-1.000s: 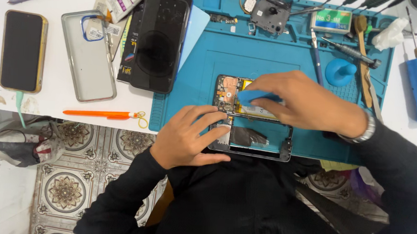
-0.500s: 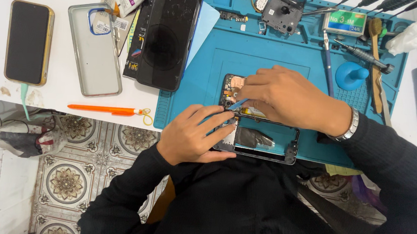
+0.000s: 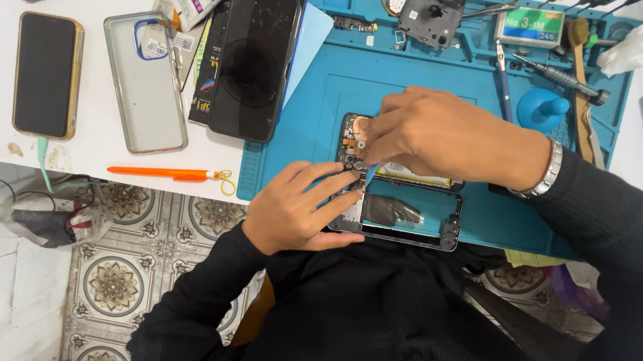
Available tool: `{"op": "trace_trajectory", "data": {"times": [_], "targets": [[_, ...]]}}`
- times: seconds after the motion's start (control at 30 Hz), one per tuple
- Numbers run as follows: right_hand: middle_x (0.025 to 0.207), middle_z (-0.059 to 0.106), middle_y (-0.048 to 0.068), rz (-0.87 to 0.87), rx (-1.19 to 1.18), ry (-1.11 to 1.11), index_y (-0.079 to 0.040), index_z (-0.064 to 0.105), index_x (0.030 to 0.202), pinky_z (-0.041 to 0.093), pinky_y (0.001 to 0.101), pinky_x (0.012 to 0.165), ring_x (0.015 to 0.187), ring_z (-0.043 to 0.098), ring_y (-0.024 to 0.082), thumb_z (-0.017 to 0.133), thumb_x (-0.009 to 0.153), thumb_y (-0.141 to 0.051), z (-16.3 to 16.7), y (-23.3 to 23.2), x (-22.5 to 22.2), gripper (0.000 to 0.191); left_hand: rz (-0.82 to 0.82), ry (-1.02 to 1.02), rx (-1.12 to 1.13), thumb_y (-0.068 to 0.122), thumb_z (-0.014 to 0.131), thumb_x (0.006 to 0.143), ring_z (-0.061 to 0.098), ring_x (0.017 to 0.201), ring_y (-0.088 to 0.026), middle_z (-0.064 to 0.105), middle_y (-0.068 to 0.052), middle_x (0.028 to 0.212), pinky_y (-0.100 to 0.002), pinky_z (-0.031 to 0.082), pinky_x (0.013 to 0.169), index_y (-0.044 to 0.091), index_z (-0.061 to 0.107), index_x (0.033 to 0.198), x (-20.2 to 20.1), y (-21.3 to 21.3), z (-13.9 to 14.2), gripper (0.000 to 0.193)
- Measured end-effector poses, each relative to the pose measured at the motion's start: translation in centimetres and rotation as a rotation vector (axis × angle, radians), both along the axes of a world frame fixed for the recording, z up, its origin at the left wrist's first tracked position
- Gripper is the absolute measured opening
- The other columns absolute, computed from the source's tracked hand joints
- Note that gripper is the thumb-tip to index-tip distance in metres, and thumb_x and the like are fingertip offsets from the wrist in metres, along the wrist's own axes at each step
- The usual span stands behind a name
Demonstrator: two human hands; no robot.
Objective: The person repairs a smartphone at a workbench. They hold the opened phone and unscrew screws from its back housing with a screwdriver, then use a blue plastic pry tool to work around the edge of the phone, and finally lift the battery out of the phone body and set the opened phone on the mat.
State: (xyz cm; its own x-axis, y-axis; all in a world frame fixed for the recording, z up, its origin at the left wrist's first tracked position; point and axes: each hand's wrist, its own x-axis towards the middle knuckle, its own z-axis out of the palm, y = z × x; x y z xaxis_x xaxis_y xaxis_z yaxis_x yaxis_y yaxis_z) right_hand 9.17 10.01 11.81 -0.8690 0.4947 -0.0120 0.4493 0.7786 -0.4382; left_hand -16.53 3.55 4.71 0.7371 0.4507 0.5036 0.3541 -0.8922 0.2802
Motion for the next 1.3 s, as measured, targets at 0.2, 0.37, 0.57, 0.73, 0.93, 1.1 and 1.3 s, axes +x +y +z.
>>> {"op": "trace_trajectory", "data": {"times": [0.2, 0.37, 0.57, 0.73, 0.93, 1.1, 1.3], "targets": [[0.104, 0.076, -0.002, -0.013, -0.014, 0.024, -0.013, 0.081, 0.100, 0.048, 0.0399, 0.078, 0.094, 0.064, 0.021, 0.079, 0.074, -0.016, 0.1, 0.1, -0.2, 0.027, -0.002, 0.001, 0.010, 0.052, 0.083, 0.086, 0.062, 0.117, -0.028, 0.067, -0.007, 0.123, -0.040, 0.052, 0.089, 0.007, 0.074, 0.112, 0.1, 0.1, 0.0, 0.053], [0.108, 0.075, -0.001, 0.024, 0.032, 0.081, -0.013, 0.081, 0.101, 0.048, 0.0400, 0.080, 0.095, 0.064, 0.021, 0.078, 0.075, -0.015, 0.7, 0.1, -0.1, 0.026, 0.002, 0.005, 0.003, 0.052, 0.083, 0.086, 0.062, 0.117, -0.027, 0.068, -0.007, 0.123, -0.039, 0.052, 0.089, 0.007, 0.074, 0.111, 0.0, 0.0, 0.0, 0.052], [0.101, 0.073, -0.001, 0.021, -0.006, 0.000, -0.013, 0.082, 0.095, 0.048, 0.0448, 0.086, 0.098, 0.062, 0.025, 0.076, 0.068, -0.009, 1.2, 0.3, -1.1, 0.028, 0.007, 0.003, -0.003, 0.051, 0.083, 0.085, 0.062, 0.117, -0.027, 0.068, -0.007, 0.123, -0.039, 0.052, 0.089, 0.007, 0.075, 0.111, 0.1, 0.1, 0.2, 0.052], [0.096, 0.073, 0.001, 0.057, -0.031, -0.036, -0.011, 0.081, 0.097, 0.049, 0.0407, 0.081, 0.097, 0.062, 0.025, 0.074, 0.070, -0.004, 1.5, 0.5, -1.6, 0.029, 0.005, 0.007, 0.001, 0.051, 0.083, 0.085, 0.062, 0.116, -0.027, 0.068, -0.007, 0.123, -0.040, 0.051, 0.089, 0.007, 0.075, 0.111, 0.2, 0.1, 0.4, 0.052], [0.098, 0.074, 0.000, 0.081, -0.026, -0.157, -0.014, 0.081, 0.097, 0.048, 0.0391, 0.082, 0.095, 0.061, 0.024, 0.076, 0.071, -0.007, 1.6, 0.6, -2.4, 0.028, 0.014, 0.006, 0.017, 0.051, 0.083, 0.085, 0.063, 0.115, -0.026, 0.069, -0.007, 0.123, -0.039, 0.052, 0.090, 0.007, 0.074, 0.110, 0.2, 0.1, 0.3, 0.051], [0.092, 0.074, 0.000, 0.113, -0.024, -0.200, -0.016, 0.079, 0.105, 0.050, 0.0406, 0.077, 0.098, 0.063, 0.026, 0.079, 0.071, -0.015, 0.7, 1.9, -4.0, 0.035, 0.021, -0.045, 0.036, 0.049, 0.086, 0.086, 0.068, 0.102, -0.026, 0.068, -0.007, 0.105, -0.036, 0.054, 0.083, 0.005, 0.076, 0.108, 0.3, 0.1, 0.2, 0.050], [0.078, 0.073, 0.001, 0.117, -0.063, -0.297, -0.015, 0.077, 0.097, 0.054, 0.0408, 0.069, 0.087, 0.068, 0.023, 0.077, 0.081, -0.015, 0.0, 2.4, -4.9, 0.017, 0.029, -0.056, 0.077, 0.049, 0.087, 0.084, 0.070, 0.097, -0.026, 0.072, -0.006, 0.103, -0.034, 0.055, 0.079, 0.004, 0.076, 0.102, 0.3, 0.0, 0.1, 0.049]]}}
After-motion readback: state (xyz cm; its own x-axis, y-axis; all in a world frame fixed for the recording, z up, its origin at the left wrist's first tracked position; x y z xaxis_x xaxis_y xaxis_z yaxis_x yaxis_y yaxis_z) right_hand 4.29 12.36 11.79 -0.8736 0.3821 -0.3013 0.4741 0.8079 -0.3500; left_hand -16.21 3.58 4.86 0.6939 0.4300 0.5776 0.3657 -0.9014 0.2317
